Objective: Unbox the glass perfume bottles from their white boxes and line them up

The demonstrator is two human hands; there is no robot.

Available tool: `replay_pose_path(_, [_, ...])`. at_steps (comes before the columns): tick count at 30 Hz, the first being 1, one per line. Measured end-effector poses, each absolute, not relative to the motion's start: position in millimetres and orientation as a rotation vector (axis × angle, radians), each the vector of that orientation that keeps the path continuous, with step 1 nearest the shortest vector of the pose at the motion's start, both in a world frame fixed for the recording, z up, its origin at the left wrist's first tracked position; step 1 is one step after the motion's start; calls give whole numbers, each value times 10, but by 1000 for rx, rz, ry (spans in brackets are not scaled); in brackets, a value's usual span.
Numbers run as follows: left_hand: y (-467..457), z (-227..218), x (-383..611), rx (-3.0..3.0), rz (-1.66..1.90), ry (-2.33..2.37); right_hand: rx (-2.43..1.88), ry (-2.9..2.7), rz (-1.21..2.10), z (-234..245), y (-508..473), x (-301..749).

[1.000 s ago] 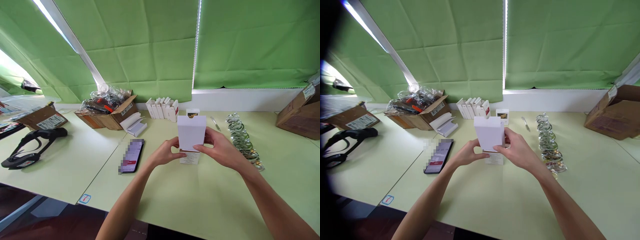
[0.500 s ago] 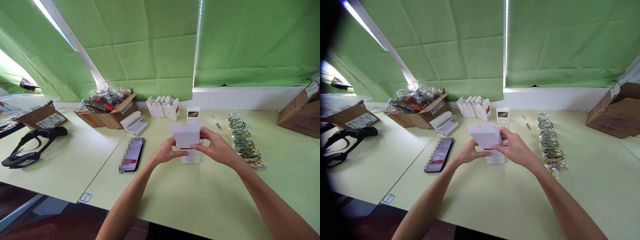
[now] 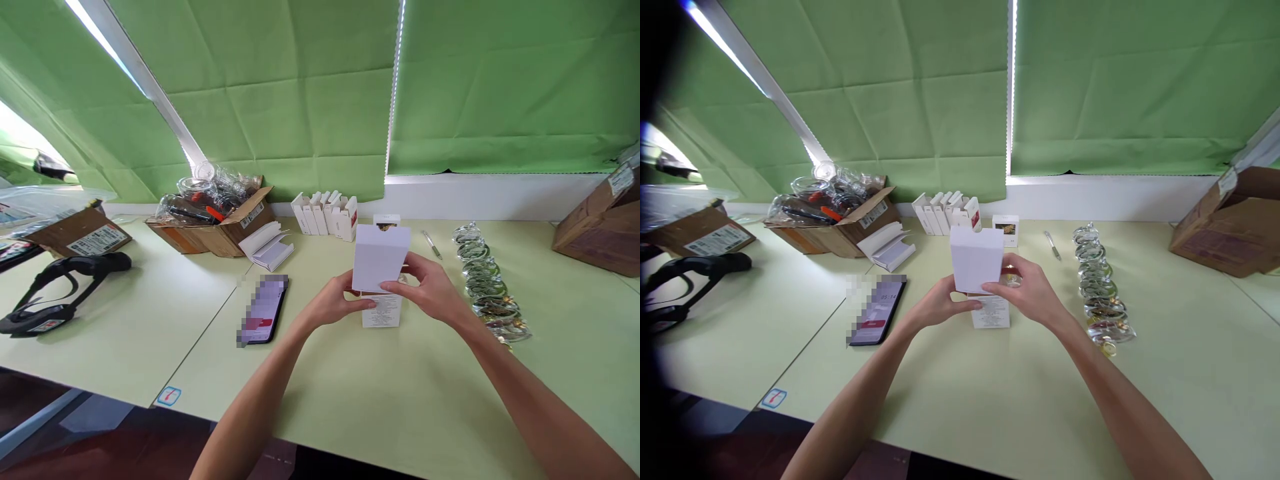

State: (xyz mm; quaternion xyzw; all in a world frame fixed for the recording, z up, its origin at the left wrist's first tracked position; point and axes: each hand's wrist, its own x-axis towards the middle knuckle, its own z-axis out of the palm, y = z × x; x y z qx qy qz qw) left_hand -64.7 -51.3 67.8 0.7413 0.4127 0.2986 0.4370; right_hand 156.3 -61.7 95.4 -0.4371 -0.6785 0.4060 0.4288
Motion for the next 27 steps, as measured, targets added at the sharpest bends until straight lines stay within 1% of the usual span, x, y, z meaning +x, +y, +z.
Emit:
replay_pose_path(4, [-500, 664, -654, 1803, 722, 1010, -1134, -1622, 951, 895, -573, 1601])
replay_pose_path(11, [-509, 618, -646, 1760, 756, 1055, -1263, -1798, 823, 955, -531, 1790])
replay_pose_path(17, [-499, 478, -607, 1889, 920, 1110, -1220, -1691, 1064, 890, -523, 1895])
replay_pose_path(21, [-473, 446, -609, 1974, 950, 1047, -1238, -1614, 1070, 846, -527, 1928])
replay_pose_path(24, [-460, 455, -616, 2027, 901, 1025, -1238, -1633, 1081, 852, -531, 1933])
replay_pose_path(27, [-456, 445, -614, 2017, 935, 1004, -1242, -1673, 1063, 871, -536, 1937])
